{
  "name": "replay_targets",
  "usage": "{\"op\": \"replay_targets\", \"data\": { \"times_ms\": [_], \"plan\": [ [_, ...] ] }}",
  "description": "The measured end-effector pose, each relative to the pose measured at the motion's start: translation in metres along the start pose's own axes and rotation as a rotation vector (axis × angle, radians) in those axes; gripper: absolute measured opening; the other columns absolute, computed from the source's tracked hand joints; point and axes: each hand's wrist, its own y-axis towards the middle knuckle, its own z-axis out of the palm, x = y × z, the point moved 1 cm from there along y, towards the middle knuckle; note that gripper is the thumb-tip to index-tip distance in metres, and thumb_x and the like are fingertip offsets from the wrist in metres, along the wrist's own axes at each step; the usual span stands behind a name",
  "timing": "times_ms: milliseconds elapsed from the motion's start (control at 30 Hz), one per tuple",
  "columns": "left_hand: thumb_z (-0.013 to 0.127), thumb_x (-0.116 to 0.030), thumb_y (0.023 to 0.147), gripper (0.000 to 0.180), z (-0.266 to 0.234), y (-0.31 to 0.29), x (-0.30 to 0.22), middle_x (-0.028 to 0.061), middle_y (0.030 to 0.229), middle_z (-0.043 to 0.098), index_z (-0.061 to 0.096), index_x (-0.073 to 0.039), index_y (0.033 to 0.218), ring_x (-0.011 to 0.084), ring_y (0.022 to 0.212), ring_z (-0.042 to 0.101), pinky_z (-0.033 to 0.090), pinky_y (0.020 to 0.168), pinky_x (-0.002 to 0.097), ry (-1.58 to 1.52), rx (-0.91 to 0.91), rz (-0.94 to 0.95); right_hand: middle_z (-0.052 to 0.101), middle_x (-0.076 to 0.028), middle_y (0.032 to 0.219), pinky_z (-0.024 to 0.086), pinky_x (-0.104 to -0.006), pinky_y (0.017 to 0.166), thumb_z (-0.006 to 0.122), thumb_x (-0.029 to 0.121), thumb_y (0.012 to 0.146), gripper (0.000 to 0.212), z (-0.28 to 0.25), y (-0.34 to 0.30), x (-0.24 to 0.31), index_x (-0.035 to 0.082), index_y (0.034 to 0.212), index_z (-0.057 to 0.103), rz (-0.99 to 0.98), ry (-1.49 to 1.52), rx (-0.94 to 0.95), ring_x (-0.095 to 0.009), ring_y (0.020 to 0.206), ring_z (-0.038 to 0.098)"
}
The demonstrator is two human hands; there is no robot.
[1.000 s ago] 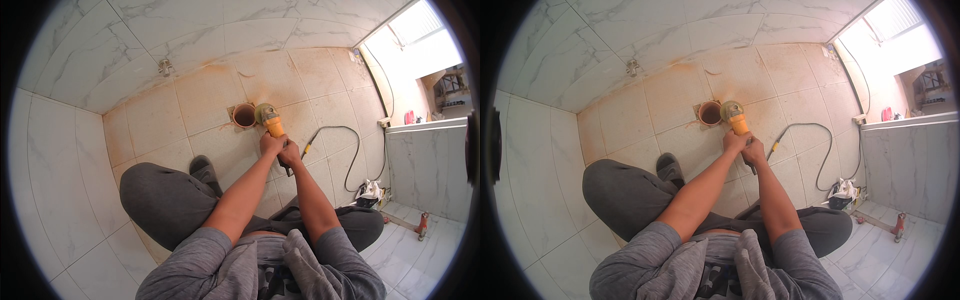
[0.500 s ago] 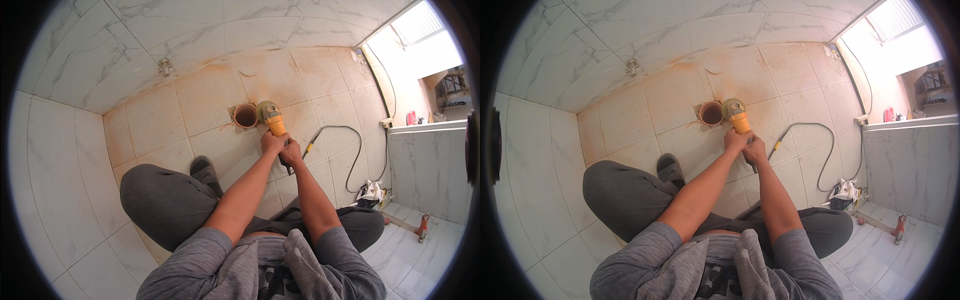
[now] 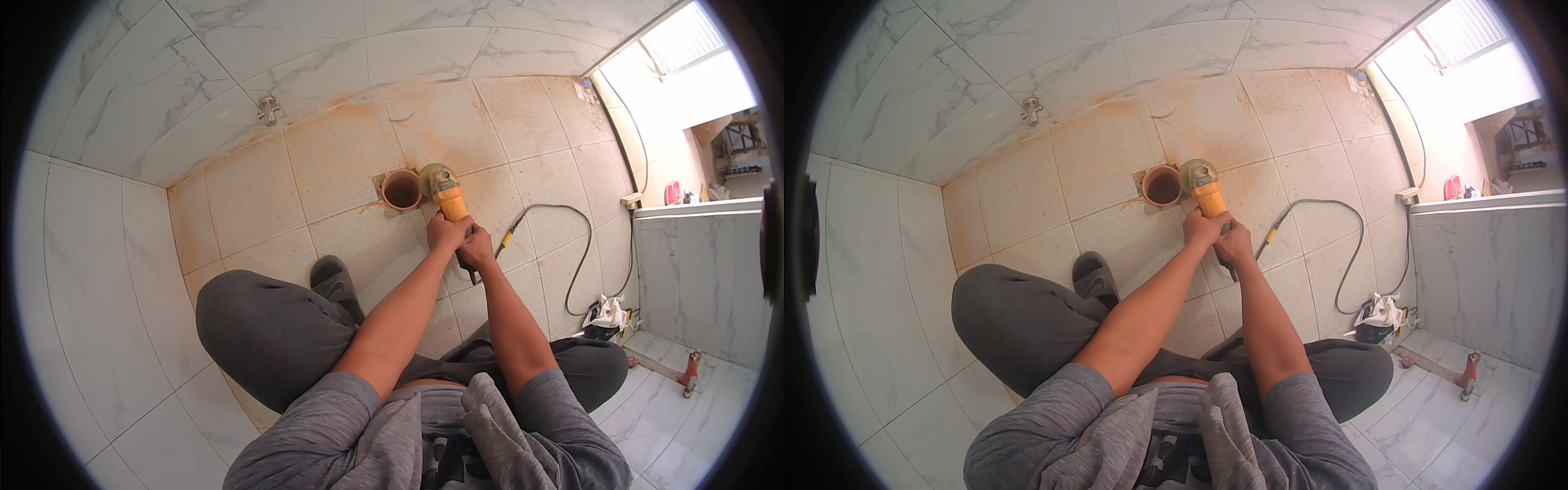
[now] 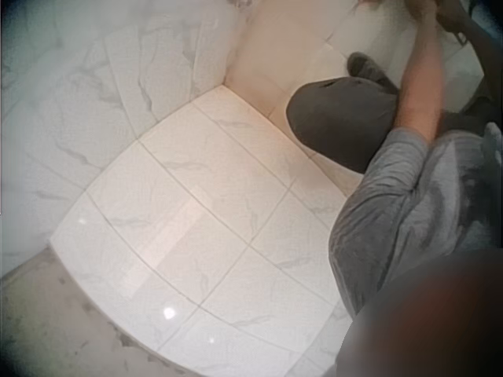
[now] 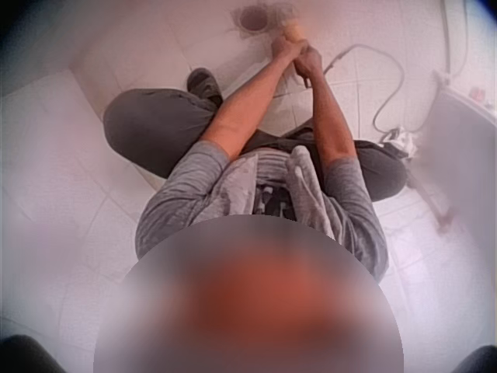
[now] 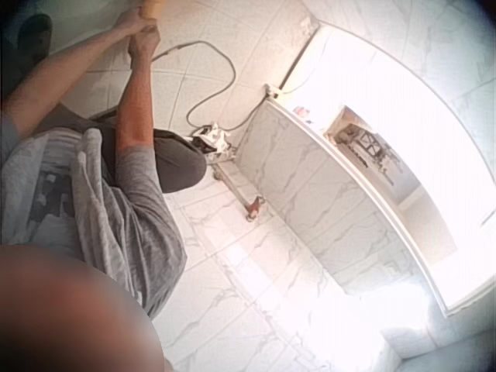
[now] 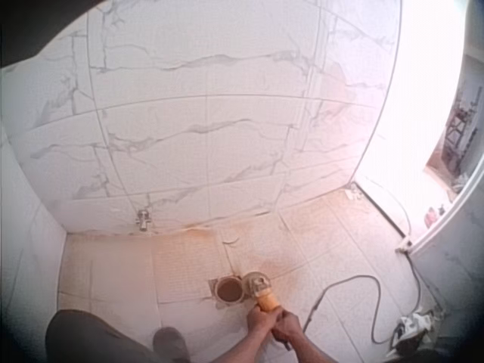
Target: The person measures and marks a tiled floor around a pipe opening using a spirit level, tape measure, and pencil. Then, the person uses an angle grinder to cut along the marked lines on the tiles.
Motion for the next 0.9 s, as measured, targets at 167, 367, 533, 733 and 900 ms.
{"op": "replay_targets", "data": {
  "times_ms": [167, 367, 533, 733, 900],
  "plan": [
    [0.087, -0.049, 0.067, 0.070, -0.0014, -0.0006, -0.0009, 0.0226, 0.109, 0.075, 0.072, 0.002, 0.113, 0.0345, 0.103, 0.074, 0.058, 0.089, 0.0428, -0.022, 0.000, -0.003, 0.074, -0.030, 0.093, 0.056, -0.0452, 0.081, 0.077, 0.036, 0.076, 0.057, 0.0018, 0.0015, -0.0023, -0.005, 0.115, 0.069, -0.026, 0.023, -0.002, -0.041, 0.092, 0.074],
    [0.088, -0.048, 0.068, 0.069, -0.0006, 0.0017, 0.0001, 0.0219, 0.110, 0.076, 0.072, 0.001, 0.114, 0.0339, 0.103, 0.074, 0.058, 0.089, 0.0425, -0.015, -0.016, -0.003, 0.074, -0.027, 0.087, 0.055, -0.0439, 0.075, 0.078, 0.036, 0.075, 0.057, 0.0039, 0.0035, -0.0031, -0.005, 0.113, 0.069, -0.043, 0.030, -0.016, -0.038, 0.084, 0.075],
    [0.088, -0.046, 0.069, 0.066, 0.0008, 0.0043, 0.0017, 0.0220, 0.108, 0.076, 0.073, 0.001, 0.112, 0.0334, 0.102, 0.075, 0.058, 0.088, 0.0425, -0.030, -0.022, 0.011, 0.073, -0.025, 0.084, 0.055, -0.0417, 0.072, 0.078, 0.035, 0.075, 0.056, 0.0025, 0.0036, -0.0014, -0.005, 0.112, 0.069, -0.045, 0.046, -0.017, -0.034, 0.079, 0.074],
    [0.088, -0.047, 0.069, 0.067, 0.0010, 0.0071, 0.0007, 0.0222, 0.109, 0.076, 0.072, 0.001, 0.112, 0.0336, 0.102, 0.074, 0.058, 0.088, 0.0426, -0.017, -0.027, 0.015, 0.073, -0.025, 0.083, 0.055, -0.0414, 0.071, 0.078, 0.035, 0.075, 0.055, 0.0001, 0.0049, 0.0021, -0.005, 0.112, 0.069, -0.055, 0.029, -0.015, -0.033, 0.077, 0.074],
    [0.087, -0.050, 0.067, 0.072, -0.0040, 0.0082, -0.0031, 0.0227, 0.110, 0.075, 0.071, 0.002, 0.114, 0.0341, 0.103, 0.074, 0.058, 0.088, 0.0428, -0.058, -0.006, -0.016, 0.073, -0.026, 0.086, 0.055, -0.0426, 0.074, 0.079, 0.036, 0.074, 0.057, 0.0008, 0.0101, 0.0060, -0.005, 0.113, 0.069, -0.030, 0.002, 0.012, -0.036, 0.082, 0.074]
  ]
}}
